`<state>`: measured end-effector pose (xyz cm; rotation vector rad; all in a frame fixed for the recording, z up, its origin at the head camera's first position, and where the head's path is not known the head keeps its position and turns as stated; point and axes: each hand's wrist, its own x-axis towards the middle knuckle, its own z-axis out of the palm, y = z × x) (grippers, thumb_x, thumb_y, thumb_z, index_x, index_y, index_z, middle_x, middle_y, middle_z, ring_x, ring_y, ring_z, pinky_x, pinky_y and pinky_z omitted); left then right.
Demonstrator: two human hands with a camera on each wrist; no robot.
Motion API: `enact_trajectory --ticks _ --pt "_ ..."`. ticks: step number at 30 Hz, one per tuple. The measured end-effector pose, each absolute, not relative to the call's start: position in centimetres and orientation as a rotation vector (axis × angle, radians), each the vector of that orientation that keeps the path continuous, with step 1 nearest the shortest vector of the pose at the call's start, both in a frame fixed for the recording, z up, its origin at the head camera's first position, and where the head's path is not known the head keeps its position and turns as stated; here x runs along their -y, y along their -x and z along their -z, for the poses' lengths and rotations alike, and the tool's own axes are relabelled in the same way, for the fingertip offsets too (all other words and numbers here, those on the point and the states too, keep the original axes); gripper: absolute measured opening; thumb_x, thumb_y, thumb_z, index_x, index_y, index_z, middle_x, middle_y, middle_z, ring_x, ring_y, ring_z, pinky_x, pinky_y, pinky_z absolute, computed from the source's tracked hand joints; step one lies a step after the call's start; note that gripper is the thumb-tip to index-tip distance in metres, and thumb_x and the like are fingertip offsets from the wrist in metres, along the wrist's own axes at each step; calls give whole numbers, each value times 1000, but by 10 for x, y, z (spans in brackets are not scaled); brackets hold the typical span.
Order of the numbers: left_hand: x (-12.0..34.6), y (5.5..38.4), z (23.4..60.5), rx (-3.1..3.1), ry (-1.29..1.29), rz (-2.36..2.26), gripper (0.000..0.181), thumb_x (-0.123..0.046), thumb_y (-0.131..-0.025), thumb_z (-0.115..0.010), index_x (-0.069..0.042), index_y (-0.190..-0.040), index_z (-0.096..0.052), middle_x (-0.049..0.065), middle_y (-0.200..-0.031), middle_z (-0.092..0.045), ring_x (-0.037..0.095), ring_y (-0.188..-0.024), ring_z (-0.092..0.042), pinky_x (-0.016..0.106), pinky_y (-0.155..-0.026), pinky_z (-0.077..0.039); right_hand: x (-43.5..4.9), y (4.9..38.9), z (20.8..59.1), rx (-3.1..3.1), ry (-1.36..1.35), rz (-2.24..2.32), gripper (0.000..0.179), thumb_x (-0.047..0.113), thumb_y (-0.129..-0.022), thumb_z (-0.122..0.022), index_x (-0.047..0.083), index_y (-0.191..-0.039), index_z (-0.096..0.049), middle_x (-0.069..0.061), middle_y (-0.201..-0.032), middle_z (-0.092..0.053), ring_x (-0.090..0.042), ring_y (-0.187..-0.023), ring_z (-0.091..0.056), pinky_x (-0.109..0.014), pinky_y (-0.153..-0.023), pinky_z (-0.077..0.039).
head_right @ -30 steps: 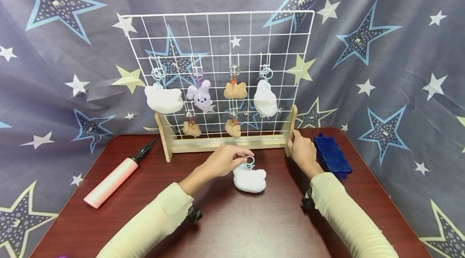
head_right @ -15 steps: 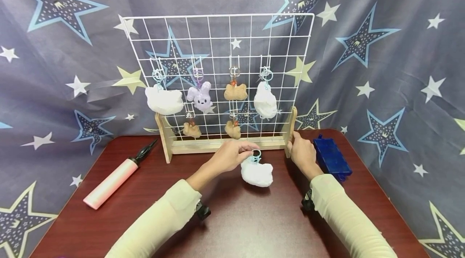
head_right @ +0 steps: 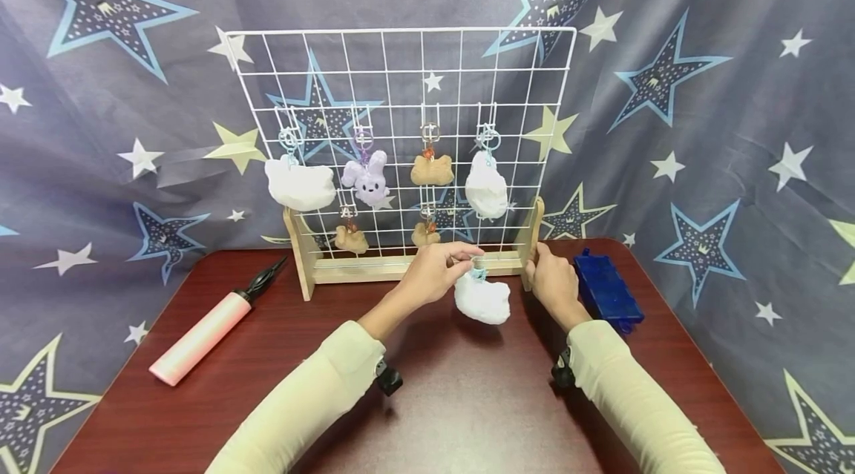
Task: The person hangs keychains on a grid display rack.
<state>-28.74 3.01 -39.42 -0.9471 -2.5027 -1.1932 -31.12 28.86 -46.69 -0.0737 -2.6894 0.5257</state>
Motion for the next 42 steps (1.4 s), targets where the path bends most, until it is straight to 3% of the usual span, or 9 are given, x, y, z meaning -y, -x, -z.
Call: enact_trajectory --ticks 7,15,25,34,42 --pt "-38 297 393 2424 885 1196 22 -10 -94 -70 -14 -114 -78 3 -96 -80 11 -80 -72 13 -65 -48 -285 314 469 2689 73 -532 31 22 -95 -62 5 -120 -60 -30 -97 -72 -54 -85 -68 -65 -73 -52" --pt "-50 308 385 2460 800 1142 21 -16 -95 -71 -23 -113 -77 -5 -95 -80 5 -84 -73 16 -67 -47 -287 313 471 2696 94 -522 34 23 -95 -63 5 -123 -60 -31 -99 -72 -54 -87 -68 -65 -74 -52" --pt "-62 314 378 2486 650 1165 22 -22 -94 -70 -31 -113 -77 -12 -99 -80 9 -86 -74 24 -67 -41 -288 313 469 2682 96 -525 30 24 -94 -62 6 -118 -61 -30 -96 -72 -54 -85 -68 -65 -71 -52" --pt "-68 320 382 2437 560 1264 19 -20 -92 -71 -25 -108 -78 -10 -96 -80 9 -90 -75 27 -75 -53 -289 313 470 2664 73 -532 29 24 -93 -63 7 -116 -61 -30 -95 -72 -55 -85 -68 -65 -72 -51" --pt "-69 326 384 2454 494 1311 19 -21 -91 -71 -24 -109 -78 -10 -98 -80 9 -93 -75 27 -77 -52 -289 313 470 2673 88 -519 32 22 -94 -63 6 -121 -61 -31 -96 -72 -54 -86 -68 -65 -73 -52"
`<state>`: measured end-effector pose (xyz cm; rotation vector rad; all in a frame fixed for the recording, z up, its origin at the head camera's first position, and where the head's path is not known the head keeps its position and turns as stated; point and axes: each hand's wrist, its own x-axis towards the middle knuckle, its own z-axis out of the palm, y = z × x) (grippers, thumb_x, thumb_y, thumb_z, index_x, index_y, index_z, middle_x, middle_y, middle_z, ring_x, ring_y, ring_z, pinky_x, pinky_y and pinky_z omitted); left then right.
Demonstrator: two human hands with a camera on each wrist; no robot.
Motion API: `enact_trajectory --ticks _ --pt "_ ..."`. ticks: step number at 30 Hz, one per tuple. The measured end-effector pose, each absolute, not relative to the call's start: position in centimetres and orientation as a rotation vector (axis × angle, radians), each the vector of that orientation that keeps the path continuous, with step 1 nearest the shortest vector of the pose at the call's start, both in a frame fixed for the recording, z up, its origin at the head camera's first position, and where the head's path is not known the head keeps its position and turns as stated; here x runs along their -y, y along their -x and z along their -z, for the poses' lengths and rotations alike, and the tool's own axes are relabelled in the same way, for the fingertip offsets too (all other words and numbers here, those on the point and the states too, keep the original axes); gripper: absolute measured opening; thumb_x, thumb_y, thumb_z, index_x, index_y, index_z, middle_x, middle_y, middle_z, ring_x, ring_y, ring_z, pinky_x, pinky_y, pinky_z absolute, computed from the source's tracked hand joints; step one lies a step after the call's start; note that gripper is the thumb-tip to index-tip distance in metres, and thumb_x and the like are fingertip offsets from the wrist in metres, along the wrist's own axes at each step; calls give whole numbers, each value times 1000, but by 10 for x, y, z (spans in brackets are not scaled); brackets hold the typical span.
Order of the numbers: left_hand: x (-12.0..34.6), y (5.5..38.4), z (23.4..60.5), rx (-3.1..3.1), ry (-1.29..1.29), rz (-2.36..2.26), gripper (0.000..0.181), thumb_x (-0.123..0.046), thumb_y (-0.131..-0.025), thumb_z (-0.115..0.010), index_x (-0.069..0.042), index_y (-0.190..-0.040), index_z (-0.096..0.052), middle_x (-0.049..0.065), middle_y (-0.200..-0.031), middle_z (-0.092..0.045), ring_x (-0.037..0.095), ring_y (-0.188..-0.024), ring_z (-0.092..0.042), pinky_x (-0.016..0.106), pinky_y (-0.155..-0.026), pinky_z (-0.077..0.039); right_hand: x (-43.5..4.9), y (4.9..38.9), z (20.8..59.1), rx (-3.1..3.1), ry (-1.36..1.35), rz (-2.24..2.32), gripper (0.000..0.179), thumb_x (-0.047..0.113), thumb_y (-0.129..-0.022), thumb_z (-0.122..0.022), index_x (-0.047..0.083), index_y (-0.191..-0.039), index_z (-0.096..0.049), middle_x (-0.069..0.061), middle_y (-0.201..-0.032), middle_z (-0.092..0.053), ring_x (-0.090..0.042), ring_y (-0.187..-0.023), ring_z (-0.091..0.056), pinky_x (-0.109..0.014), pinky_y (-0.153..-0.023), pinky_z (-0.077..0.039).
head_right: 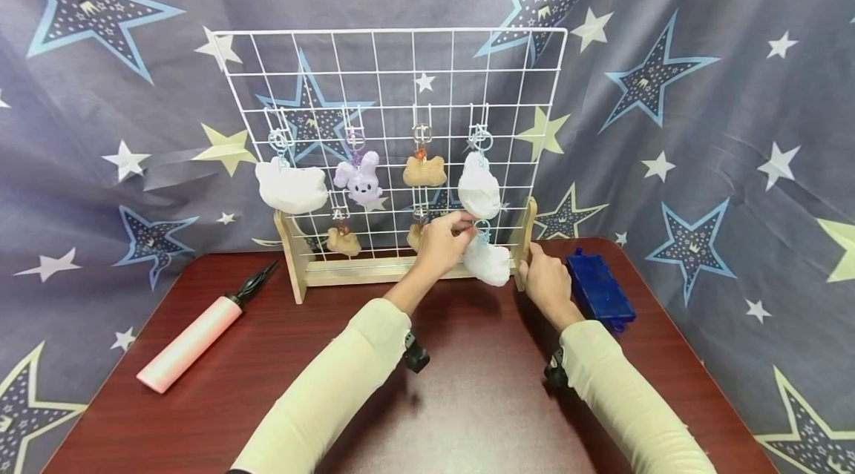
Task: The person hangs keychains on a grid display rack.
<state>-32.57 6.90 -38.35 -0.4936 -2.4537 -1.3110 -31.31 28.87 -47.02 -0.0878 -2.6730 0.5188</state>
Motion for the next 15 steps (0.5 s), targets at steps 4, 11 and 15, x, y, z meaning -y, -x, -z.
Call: enact_trajectory --ticks 4,11,15 --pt "-67 326 386 2457 484 1277 24 -21 -89 -75 -22 -112 -77 -7 -105 -79 12 -104 -72 28 -88 -53 -288 312 470 2676 86 -528 34 23 -94 -63 6 -123 -60 -31 -96 -72 -54 -86 -68 -65 -73 -52" --pt "-60 324 388 2446 542 1258 33 -18 -88 -75 -16 -121 -74 4 -114 -76 21 -113 -68 36 -101 -49 -288 312 468 2693 96 -528 34 23 -94 -62 5 -123 -60 -33 -99 -71 -55 -87 -67 -65 -74 -52" --pt "-54 318 388 2451 587 1294 35 -18 -89 -75 -15 -123 -73 6 -115 -76 24 -114 -67 40 -102 -47 -288 312 467 2693 98 -528 33 23 -94 -62 5 -122 -60 -32 -99 -71 -55 -88 -67 -65 -74 -52"
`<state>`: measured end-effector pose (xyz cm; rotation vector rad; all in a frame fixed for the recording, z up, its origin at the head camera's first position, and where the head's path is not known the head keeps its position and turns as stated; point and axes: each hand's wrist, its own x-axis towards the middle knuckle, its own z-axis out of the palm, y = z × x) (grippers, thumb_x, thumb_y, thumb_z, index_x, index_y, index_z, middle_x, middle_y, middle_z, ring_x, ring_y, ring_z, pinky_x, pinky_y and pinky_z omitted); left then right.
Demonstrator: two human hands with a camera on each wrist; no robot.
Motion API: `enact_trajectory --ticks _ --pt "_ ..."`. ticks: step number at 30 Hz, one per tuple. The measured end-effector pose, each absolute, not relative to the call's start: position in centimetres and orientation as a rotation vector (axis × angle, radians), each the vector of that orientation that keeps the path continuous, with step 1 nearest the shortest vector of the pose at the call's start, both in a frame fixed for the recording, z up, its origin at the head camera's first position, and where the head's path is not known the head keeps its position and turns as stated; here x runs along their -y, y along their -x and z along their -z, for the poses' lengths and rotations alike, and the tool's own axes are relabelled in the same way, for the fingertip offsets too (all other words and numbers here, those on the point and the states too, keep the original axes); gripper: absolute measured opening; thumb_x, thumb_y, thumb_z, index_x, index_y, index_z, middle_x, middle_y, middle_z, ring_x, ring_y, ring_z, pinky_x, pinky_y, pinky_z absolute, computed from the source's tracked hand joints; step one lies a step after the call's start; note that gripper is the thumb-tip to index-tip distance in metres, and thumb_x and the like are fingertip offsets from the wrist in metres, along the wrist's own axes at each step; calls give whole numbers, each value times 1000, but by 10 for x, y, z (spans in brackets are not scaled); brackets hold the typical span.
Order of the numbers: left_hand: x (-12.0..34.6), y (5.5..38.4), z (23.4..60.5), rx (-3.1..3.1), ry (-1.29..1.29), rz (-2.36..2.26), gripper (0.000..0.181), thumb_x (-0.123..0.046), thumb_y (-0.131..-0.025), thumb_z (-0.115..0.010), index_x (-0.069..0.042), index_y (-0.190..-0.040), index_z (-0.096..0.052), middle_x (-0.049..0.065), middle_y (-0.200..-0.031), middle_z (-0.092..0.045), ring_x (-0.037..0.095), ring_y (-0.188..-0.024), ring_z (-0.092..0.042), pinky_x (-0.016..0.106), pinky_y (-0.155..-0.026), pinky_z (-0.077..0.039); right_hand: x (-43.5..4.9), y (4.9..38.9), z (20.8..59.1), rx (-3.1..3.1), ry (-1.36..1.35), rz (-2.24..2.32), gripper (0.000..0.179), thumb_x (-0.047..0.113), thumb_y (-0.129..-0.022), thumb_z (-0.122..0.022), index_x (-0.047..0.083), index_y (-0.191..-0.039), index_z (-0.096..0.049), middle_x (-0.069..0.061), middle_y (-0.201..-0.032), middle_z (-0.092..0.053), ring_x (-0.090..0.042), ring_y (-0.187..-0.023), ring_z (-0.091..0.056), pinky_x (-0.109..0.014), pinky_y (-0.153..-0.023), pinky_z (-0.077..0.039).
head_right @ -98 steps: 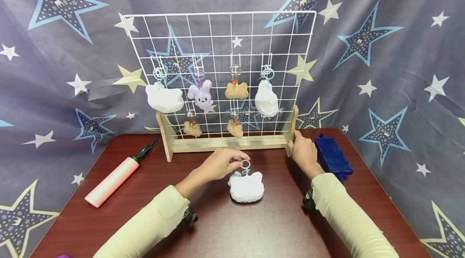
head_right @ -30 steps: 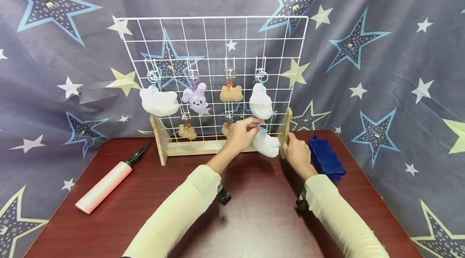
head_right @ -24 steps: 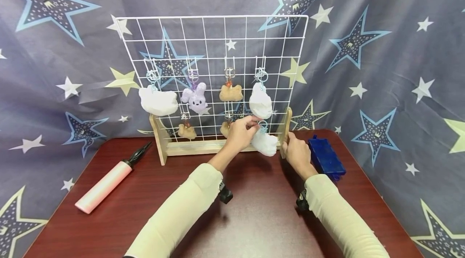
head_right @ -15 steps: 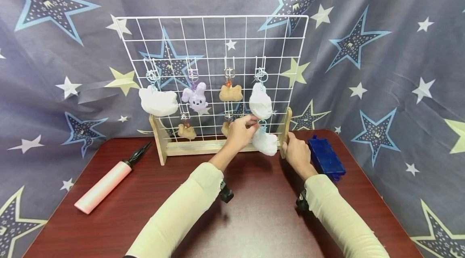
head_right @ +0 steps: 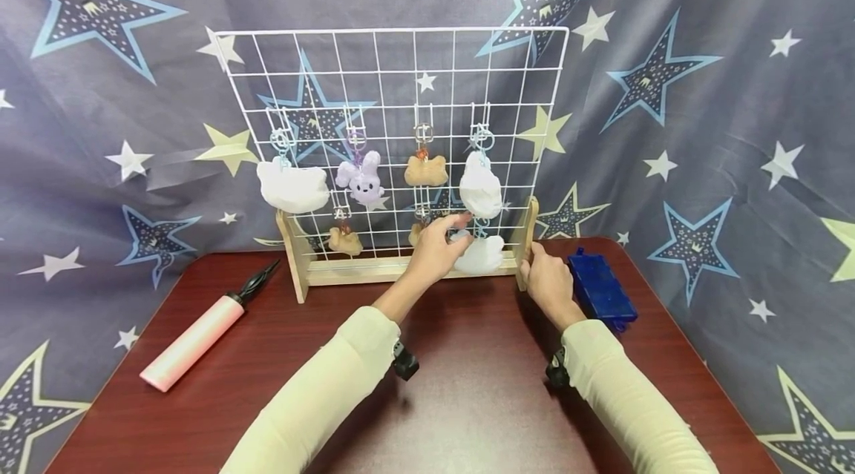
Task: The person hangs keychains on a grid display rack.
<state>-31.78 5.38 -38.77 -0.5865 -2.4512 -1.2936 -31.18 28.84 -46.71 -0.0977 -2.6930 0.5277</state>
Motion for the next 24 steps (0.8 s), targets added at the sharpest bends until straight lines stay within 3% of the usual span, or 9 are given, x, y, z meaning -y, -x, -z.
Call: enact_trajectory --ticks 4,9,12,17,24 --pt "-45 311 389 2466 643 1307 35 -20 -91 -74 -13 -126 -71 7 -118 -75 24 -117 -66 39 -103 -48 -289 313 467 2686 86 -526 32 24 -94 -62 5 -120 -60 -32 -97 -71 -55 -86 -67 -66 -73 -52" --pt "-29 304 392 2483 713 1342 39 -17 -92 -73 -10 -130 -68 9 -124 -73 24 -108 -69 37 -98 -53 -289 318 462 2684 49 -517 28 23 -92 -62 5 -113 -60 -31 -93 -72 -54 -83 -67 -66 -70 -51" --pt "-18 300 394 2497 721 1375 40 -15 -93 -72 -9 -132 -67 11 -125 -73 22 -93 -72 35 -86 -57 -289 321 460 2699 47 -515 27 23 -91 -62 6 -112 -60 -30 -94 -72 -54 -83 -67 -65 -69 -51" --pt "0 291 397 2533 682 1402 37 -16 -93 -72 -14 -130 -69 8 -124 -73 15 -79 -68 25 -73 -54 -291 319 458 2740 54 -519 32 25 -92 -61 7 -119 -60 -31 -98 -72 -53 -85 -68 -65 -69 -51" --pt "29 280 398 2581 708 1397 40 -17 -94 -70 -17 -134 -66 6 -126 -71 14 -78 -69 27 -73 -55 -298 305 445 2789 5 -466 38 27 -92 -67 4 -121 -61 -24 -92 -73 -48 -83 -69 -63 -71 -52"
